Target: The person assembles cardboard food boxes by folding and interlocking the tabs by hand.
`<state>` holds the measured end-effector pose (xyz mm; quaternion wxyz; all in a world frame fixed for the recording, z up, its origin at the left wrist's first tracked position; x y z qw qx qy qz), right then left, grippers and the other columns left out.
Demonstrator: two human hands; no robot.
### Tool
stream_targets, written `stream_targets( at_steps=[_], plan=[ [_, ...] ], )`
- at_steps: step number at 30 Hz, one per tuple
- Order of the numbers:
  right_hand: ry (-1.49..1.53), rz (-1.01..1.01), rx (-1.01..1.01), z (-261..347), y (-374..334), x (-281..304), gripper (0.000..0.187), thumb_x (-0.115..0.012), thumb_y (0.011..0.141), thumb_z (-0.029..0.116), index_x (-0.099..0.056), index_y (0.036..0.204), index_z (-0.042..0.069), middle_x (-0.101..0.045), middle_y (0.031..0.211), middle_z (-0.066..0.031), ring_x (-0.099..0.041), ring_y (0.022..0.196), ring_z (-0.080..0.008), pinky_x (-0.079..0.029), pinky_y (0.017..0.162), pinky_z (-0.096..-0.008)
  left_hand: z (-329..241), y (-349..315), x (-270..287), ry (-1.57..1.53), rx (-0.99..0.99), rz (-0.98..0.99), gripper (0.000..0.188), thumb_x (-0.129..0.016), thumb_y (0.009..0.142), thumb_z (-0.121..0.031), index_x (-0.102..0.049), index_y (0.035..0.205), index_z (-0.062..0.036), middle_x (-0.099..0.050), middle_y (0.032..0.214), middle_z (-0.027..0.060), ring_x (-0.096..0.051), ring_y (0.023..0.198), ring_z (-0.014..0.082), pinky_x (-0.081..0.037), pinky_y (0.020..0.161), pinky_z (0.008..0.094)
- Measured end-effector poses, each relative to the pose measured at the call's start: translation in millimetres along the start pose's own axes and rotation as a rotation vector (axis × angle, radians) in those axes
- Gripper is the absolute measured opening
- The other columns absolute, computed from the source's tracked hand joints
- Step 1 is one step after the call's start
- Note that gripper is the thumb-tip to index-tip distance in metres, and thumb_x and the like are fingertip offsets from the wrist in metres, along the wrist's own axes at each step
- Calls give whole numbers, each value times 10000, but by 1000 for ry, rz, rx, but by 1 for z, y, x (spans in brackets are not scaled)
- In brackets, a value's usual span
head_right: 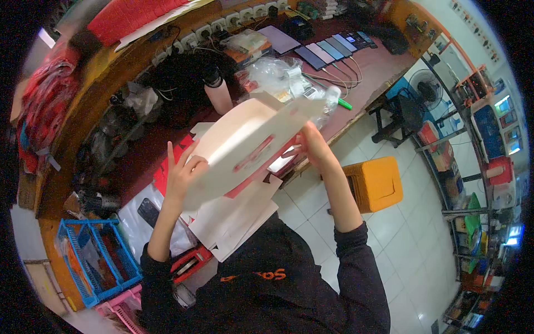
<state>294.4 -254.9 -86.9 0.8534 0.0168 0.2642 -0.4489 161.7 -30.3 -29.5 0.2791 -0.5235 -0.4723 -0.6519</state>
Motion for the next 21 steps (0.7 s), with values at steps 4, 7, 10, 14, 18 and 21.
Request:
stream_targets(
  at_steps=[4, 7, 10, 14, 18, 21],
  plan=[
    [-567, -310, 190, -52, 0, 42, 311, -495, 809, 93, -492, 1114, 32, -600, 959, -169, -620, 832, -274, -500, 757, -418, -5, 3, -8, -368, 69, -54, 369, -640, 646, -80, -602, 1012, -49, -584, 1032, 107, -499, 1072, 286, -260, 1000, 483],
    [-1938, -66, 727, -89, -18, 12, 265, -515, 694, 25, -593, 944, 64, -605, 887, -120, -556, 971, -246, -306, 990, -465, -7, 10, -20, -720, 306, 0, 343, -624, 692, -108, -580, 1027, -44, -578, 1035, 179, -521, 997, 342, -406, 868, 420],
    [-2103, 81, 477, -110, -5, 27, 143, -528, 688, 39, -585, 813, 76, -581, 794, -72, -570, 878, -220, -326, 978, -453, -1, 29, -17, -820, 436, -65, 398, -558, 759, -65, -471, 1147, -48, -587, 993, 204, -581, 846, 389, -464, 689, 427],
    [-2012, 223, 655, -76, -16, -3, 171, -556, 664, 49, -542, 829, 90, -544, 726, -35, -570, 802, -209, -377, 916, -417, 11, 54, 5, -1044, 476, -356, 548, -539, 725, 65, -381, 1249, 33, -567, 1119, 167, -572, 1005, 205, -436, 854, 294],
    [-1891, 344, 524, -46, -35, -35, 287, -587, 632, 33, -525, 899, 118, -541, 735, -36, -576, 798, -216, -420, 786, -382, 8, 73, 9, -1274, 419, -381, 593, -535, 703, 95, -382, 1274, 49, -543, 1159, 157, -524, 1069, 186, -388, 928, 291],
    [-1861, 392, 459, -36, -39, -48, 347, -598, 621, 25, -532, 943, 139, -543, 765, -40, -575, 811, -232, -425, 755, -359, -3, 89, -5, -1349, 351, -288, 563, -552, 683, 104, -447, 1233, 52, -538, 1177, 165, -528, 1061, 182, -403, 918, 292]
  ],
)
Point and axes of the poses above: each hand's wrist, its own y-axis towards the middle knuckle, its own x-axis out of the back of the hand, z = x × y, the point moved 7 cm from there along y, towards the middle knuckle
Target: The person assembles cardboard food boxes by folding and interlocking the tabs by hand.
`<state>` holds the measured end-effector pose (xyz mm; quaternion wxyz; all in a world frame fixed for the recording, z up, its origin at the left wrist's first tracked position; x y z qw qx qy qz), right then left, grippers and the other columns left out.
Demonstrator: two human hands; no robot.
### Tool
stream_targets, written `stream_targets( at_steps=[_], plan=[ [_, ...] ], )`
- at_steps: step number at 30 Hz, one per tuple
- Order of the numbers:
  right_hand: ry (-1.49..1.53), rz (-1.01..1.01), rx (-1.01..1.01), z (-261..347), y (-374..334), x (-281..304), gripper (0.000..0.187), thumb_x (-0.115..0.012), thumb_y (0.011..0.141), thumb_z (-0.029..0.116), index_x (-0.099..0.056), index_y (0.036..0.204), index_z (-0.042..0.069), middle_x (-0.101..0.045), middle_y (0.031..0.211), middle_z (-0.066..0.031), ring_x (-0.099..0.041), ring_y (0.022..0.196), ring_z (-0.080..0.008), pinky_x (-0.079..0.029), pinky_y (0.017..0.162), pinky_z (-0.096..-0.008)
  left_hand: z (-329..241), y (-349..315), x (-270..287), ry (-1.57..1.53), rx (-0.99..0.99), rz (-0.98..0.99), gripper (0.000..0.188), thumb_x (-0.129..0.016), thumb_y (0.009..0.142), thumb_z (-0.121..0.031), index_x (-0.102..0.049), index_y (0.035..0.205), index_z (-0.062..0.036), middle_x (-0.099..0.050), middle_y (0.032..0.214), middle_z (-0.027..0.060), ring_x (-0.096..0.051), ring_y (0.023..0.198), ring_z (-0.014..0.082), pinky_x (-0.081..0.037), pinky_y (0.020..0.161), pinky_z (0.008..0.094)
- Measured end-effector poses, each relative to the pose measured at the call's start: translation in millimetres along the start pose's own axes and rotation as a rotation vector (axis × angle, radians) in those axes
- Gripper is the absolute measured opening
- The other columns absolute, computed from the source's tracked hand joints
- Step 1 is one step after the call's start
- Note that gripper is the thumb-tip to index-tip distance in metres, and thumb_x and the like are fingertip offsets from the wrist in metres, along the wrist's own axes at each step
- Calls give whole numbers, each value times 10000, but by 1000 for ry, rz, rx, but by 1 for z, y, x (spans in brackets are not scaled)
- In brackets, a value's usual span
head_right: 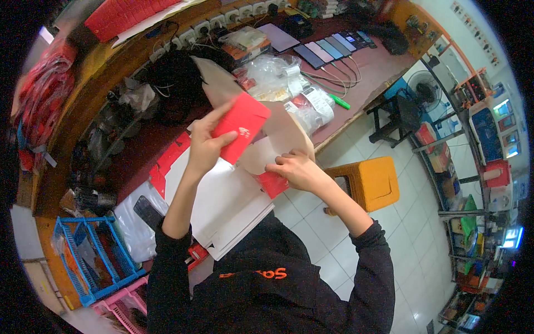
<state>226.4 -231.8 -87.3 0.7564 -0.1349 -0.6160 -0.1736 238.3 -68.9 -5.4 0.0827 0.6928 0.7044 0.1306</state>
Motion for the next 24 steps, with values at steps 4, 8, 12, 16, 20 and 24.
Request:
stream_targets(
  at_steps=[4, 8, 12, 16, 20, 24],
  plan=[
    [3, -44, 26, 3, 6, 6, 392, -612, 615, 34, -552, 977, 171, -556, 830, -46, -574, 841, -237, -425, 782, -355, 41, 16, -30, -44, 111, 141, 530, -583, 663, 71, -510, 1185, 27, -588, 1110, 169, -575, 983, 170, -450, 847, 281],
    [-24, -85, 40, 1, 7, 6, 411, -635, 595, 60, -562, 985, 166, -561, 899, -53, -560, 897, -239, -400, 831, -376, 79, 19, -42, 166, 135, 223, 520, -576, 652, 70, -522, 1167, 31, -603, 1081, 167, -594, 944, 177, -460, 830, 285],
    [78, -210, 32, -1, 11, 11, 421, -654, 578, 89, -555, 986, 123, -546, 930, -55, -523, 930, -252, -363, 880, -389, 98, 14, -43, 323, 126, 247, 521, -589, 641, 39, -550, 1156, -33, -633, 971, 185, -632, 861, 210, -478, 767, 311],
    [119, -280, 12, 0, 19, 8, 426, -661, 569, 89, -544, 978, 103, -523, 965, -67, -477, 964, -269, -344, 892, -402, 96, 12, -39, 344, 27, 211, 529, -585, 642, 40, -552, 1159, -68, -635, 910, 200, -643, 799, 253, -484, 727, 336],
    [174, -248, 25, 2, 27, 3, 442, -655, 563, 65, -528, 985, 101, -495, 1003, -70, -436, 1016, -284, -331, 895, -412, 109, 11, -34, 348, 167, 189, 546, -554, 632, -31, -546, 1173, -103, -614, 967, 204, -601, 885, 336, -468, 785, 366],
    [157, -202, 45, 4, 32, 0, 459, -647, 563, 50, -521, 1001, 104, -489, 1007, -64, -429, 1030, -286, -326, 896, -415, 110, 9, -34, 401, 143, 167, 570, -562, 643, 22, -521, 1200, -91, -627, 940, 203, -630, 836, 295, -481, 744, 352]
  ],
)
Point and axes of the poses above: each hand's wrist, its own y-axis towards the middle knuckle, its own x-axis out of the back of the hand, z = x × y, the point moved 7 cm from there along y, towards the middle knuckle
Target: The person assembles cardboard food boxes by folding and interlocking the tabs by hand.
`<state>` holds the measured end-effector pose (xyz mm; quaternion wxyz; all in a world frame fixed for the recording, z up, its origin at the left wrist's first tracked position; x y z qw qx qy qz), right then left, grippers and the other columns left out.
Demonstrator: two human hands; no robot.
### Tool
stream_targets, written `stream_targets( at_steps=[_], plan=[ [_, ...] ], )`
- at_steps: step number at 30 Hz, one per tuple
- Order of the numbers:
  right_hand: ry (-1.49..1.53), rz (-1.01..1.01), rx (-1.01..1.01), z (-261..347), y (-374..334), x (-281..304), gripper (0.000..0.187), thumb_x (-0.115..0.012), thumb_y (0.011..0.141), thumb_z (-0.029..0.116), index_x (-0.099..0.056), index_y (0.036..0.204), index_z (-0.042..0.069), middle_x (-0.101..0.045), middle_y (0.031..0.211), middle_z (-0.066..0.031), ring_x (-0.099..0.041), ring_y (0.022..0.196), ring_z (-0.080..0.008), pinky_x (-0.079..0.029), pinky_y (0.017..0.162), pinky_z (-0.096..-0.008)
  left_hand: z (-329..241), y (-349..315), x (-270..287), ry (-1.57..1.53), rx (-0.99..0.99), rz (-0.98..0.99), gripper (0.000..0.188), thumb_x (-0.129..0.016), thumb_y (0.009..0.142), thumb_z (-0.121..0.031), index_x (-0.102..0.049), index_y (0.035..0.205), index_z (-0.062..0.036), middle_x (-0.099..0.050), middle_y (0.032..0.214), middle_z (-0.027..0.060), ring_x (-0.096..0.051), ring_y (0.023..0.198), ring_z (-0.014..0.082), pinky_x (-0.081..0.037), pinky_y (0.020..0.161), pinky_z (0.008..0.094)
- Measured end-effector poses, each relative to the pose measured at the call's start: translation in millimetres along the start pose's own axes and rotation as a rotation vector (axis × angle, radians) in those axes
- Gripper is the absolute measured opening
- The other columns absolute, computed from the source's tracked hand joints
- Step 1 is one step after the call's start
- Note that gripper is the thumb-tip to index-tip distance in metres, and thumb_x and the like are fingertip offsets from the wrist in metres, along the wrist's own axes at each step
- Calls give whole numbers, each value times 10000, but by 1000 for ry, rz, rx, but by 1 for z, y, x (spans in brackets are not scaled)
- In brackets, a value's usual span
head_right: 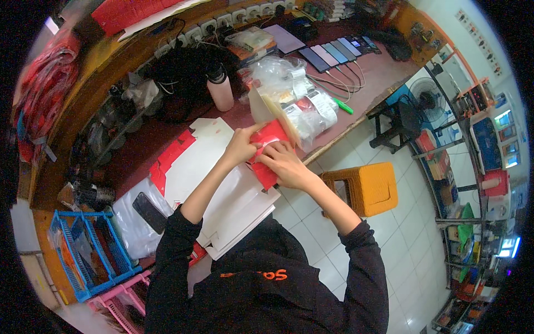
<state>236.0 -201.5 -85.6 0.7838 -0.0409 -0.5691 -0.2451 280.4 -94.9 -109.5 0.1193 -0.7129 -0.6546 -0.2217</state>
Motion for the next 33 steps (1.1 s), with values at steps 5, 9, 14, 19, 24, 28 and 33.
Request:
stream_targets(
  at_steps=[5, 9, 14, 19, 24, 28, 33],
  plan=[
    [-102, -29, 71, 2, 4, 3, 424, -645, 562, 56, -515, 965, 80, -494, 969, -82, -448, 995, -281, -344, 871, -404, 3, -13, -2, -84, 108, 28, 596, -564, 648, 35, -500, 1227, -92, -632, 924, 200, -634, 797, 264, -482, 736, 341],
    [-63, -40, -56, -18, 4, 13, 371, -657, 558, 80, -495, 890, 42, -494, 901, -106, -472, 923, -285, -369, 824, -389, -2, -18, 1, -102, 51, 16, 599, -555, 640, 17, -491, 1227, -86, -599, 981, 230, -615, 877, 325, -472, 781, 353],
    [-85, -61, -43, -29, 1, 18, 355, -677, 591, 119, -486, 874, 24, -488, 896, -121, -471, 920, -300, -367, 815, -392, -1, -13, -11, -61, -29, 53, 566, -538, 665, 15, -495, 1220, -82, -575, 1042, 224, -592, 938, 327, -454, 832, 348],
    [0, -66, -50, -32, -3, 19, 313, -661, 606, 86, -491, 860, 15, -491, 902, -120, -465, 924, -299, -373, 814, -389, -4, -15, -35, 57, 59, 184, 462, -486, 738, -102, -504, 1199, -75, -609, 924, 219, -599, 832, 352, -466, 765, 402],
    [11, -193, -28, -33, -28, 18, 282, -634, 594, 42, -501, 840, 9, -504, 899, -102, -468, 905, -299, -400, 783, -390, -58, -52, -32, 478, -339, -115, 474, -523, 786, -206, -439, 1233, -72, -401, 1286, 144, -393, 1143, 348, -330, 938, 462],
    [-119, -294, -61, -48, -53, -12, 263, -615, 597, 26, -520, 842, 15, -516, 941, -102, -475, 927, -308, -415, 787, -385, -41, -123, -41, 430, -217, -267, 507, -534, 792, -213, -402, 1235, -5, -372, 1302, 172, -312, 1207, 394, -229, 1015, 499],
    [-103, -471, -181, -65, -76, -54, 251, -549, 600, -45, -547, 842, 19, -495, 1018, -147, -478, 958, -321, -412, 816, -388, 51, -188, -101, 686, 128, 156, 547, -529, 805, -202, -369, 1282, 11, -317, 1325, 245, -222, 1268, 433, -237, 1009, 517]
  ],
)
Point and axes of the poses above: each hand's wrist, its own y-axis towards the middle knuckle, its own x-axis out of the back of the hand, z = x × y, the point moved 7 cm from there along y, towards the middle knuckle
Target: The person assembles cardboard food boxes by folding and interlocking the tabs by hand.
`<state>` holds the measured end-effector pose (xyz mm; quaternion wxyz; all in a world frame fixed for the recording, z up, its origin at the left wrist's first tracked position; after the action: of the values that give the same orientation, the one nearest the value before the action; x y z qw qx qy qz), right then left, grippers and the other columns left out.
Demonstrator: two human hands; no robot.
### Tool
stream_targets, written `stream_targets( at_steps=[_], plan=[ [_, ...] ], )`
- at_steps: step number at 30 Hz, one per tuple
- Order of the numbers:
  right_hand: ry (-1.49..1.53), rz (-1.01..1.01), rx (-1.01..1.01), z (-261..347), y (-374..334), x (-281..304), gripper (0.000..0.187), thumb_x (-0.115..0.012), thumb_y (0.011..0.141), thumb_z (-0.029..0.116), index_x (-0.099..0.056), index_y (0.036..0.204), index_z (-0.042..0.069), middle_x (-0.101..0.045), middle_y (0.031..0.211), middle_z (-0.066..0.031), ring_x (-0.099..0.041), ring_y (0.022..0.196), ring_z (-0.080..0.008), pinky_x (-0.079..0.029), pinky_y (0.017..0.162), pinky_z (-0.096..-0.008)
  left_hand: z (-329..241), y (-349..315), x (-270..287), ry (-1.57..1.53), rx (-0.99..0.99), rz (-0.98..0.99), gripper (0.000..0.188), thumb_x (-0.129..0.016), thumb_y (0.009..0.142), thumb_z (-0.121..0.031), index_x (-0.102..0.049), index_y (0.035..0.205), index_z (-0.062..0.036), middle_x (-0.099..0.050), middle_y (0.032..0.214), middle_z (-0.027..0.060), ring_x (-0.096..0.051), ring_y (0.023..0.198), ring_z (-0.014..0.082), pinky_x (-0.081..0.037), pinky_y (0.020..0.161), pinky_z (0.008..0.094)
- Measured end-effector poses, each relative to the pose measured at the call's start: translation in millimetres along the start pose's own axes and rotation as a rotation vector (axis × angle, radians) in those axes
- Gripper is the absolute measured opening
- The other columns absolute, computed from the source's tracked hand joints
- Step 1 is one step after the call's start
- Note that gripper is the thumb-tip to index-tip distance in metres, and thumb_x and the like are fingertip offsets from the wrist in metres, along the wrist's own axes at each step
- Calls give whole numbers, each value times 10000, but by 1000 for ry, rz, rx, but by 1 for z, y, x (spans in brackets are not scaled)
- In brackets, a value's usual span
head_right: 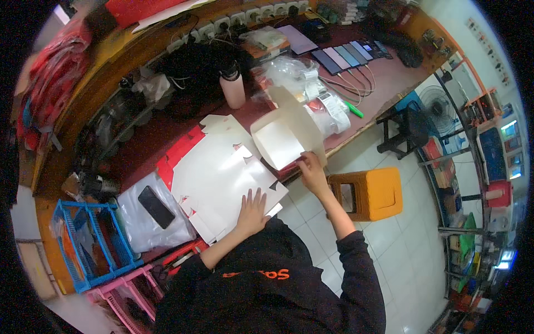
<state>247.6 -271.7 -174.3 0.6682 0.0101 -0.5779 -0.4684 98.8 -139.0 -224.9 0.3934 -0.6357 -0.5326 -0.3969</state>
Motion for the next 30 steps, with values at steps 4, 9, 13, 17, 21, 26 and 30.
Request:
stream_targets(
  at_steps=[4, 9, 13, 17, 21, 26, 30],
  plan=[
    [63, -64, -231, 2, -18, -8, 313, -494, 670, -113, -492, 956, 12, -461, 1062, -178, -439, 1025, -369, -362, 888, -419, 14, -5, -27, -66, -24, 102, 495, -500, 831, -198, -386, 1262, 14, -428, 1245, 239, -448, 1111, 390, -381, 915, 457],
    [641, -140, -593, 21, -28, -9, 436, -544, 695, -89, -417, 1096, 28, -446, 1122, -138, -437, 1080, -283, -398, 879, -393, 37, -5, 58, -567, 15, -211, 317, -472, 849, -169, -554, 1106, -4, -612, 991, 192, -640, 802, 297, -512, 712, 364],
    [1569, 227, -720, 110, -28, -34, 839, -714, 682, 57, -190, 1337, 55, -306, 1328, -155, -290, 1246, -262, -383, 947, -398, 13, -40, 131, -456, -112, -515, 389, -424, 886, -222, -484, 1214, -21, -513, 1193, 205, -586, 981, 319, -511, 744, 367],
    [1040, 406, -397, 173, 0, -11, 931, -712, 653, 32, -158, 1397, 102, -189, 1419, -181, -158, 1327, -297, -230, 1052, -409, 5, -47, 134, -1457, 15, -295, 860, -329, 834, -629, 3, 1405, -78, -8, 1458, 175, -505, 1081, 394, -502, 763, 402],
    [845, 481, 17, 210, 34, 5, 869, -548, 586, -101, -256, 1375, 114, -158, 1445, -141, -144, 1326, -370, -187, 1075, -419, 57, -60, 169, -1593, 196, -380, 701, -414, 867, -503, -266, 1334, -2, -368, 1330, 161, -564, 1014, 283, -513, 744, 326],
    [835, 498, 289, 238, 34, 17, 736, -615, 673, 42, -340, 1339, 192, -122, 1448, -169, -180, 1317, -371, -290, 1015, -454, 90, -66, 186, -1626, 314, -531, 441, -545, 851, -188, -411, 1242, -34, -541, 1158, 97, -581, 948, 193, -484, 812, 321],
    [890, 155, 318, 242, 45, 44, 550, -689, 687, 351, -513, 1204, 289, -141, 1417, -254, -378, 1204, -417, -502, 780, -385, 62, -54, 168, -2047, 146, -746, 315, -551, 865, -168, -483, 1138, -27, -592, 991, 59, -586, 871, 150, -482, 751, 271]
  ],
)
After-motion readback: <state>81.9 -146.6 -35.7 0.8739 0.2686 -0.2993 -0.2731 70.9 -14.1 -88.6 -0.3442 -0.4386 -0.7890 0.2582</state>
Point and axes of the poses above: each hand's wrist, its own y-axis towards the middle knuckle, its own x-axis out of the back of the hand, z = x × y, the point moved 7 cm from there along y, towards the middle knuckle
